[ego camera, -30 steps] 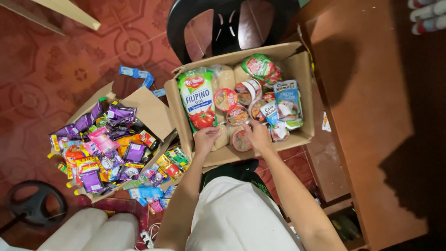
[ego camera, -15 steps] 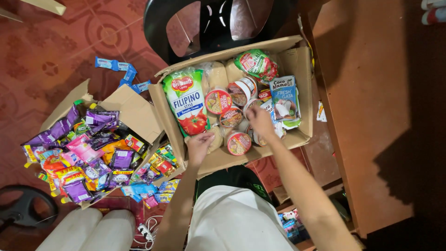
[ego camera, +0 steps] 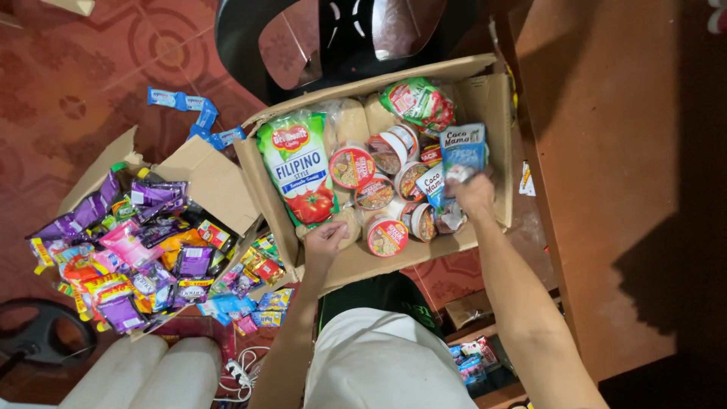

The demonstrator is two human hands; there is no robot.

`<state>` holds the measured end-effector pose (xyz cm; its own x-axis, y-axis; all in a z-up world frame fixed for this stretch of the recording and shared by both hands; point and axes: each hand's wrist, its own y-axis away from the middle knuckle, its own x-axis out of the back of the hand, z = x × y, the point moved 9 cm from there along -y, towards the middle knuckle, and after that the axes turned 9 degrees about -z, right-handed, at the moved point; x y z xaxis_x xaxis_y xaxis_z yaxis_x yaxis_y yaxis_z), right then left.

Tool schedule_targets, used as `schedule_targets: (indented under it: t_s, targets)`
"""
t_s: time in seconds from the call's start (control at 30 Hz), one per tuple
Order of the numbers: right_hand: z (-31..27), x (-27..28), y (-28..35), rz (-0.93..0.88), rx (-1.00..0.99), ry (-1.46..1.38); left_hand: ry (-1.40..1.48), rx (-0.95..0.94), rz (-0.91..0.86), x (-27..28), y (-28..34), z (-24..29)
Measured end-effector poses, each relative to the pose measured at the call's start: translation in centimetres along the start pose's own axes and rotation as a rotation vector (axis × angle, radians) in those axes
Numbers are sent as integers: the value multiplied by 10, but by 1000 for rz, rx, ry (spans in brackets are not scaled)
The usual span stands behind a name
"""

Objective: Organizing and pinning instant noodle and sauce packets on a shelf.

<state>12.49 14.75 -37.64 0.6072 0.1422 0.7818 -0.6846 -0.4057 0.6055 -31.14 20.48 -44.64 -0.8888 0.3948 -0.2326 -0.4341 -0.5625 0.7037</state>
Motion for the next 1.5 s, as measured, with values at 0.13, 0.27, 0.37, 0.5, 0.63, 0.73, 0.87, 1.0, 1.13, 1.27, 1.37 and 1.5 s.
schedule_targets:
  t_s: [0.13, 0.27, 0.37, 0.5, 0.63, 0.73, 0.87, 1.0, 1.13, 1.27, 1.37, 1.5]
  targets:
    - [-2, -23, 18, -321, -93, -396, 24, -6, -40, -17, -8, 3]
    - [-35, -53, 65, -559, -22, -1256, 221, 27, -204, -69, -11, 49]
    - [-59, -69, 121, -673, 63, -1447, 239, 32, -318, -112, -14, 70]
    - [-96, -61, 178, -675, 342, -1088, 234, 37, -329, -128, -20, 59]
    - [-69, -91, 174, -705, 313, -1049, 292, 70, -228, -123, -23, 46]
    - [-66, -75, 190, -806, 267, -1088, 280, 2, -274, -135, -13, 54]
    - [-40, -56, 190, -746, 254, -1022, 155, -12, -402, -176, -6, 87]
    - [-6, 3, 198, -517, 232, -1093, 168, -39, -576, -261, 48, 163]
    - [26, 100, 236, -252, 335, -1207, 34, -85, -760, -332, 40, 157]
    - [70, 206, 290, -21, 447, -1120, -108, -177, -1053, -435, 108, 219]
    - [100, 310, 345, 239, 476, -1068, -235, -269, -1233, -508, 167, 269]
    - [181, 407, 407, 583, 670, -1167, -430, -376, -1395, -598, 238, 308]
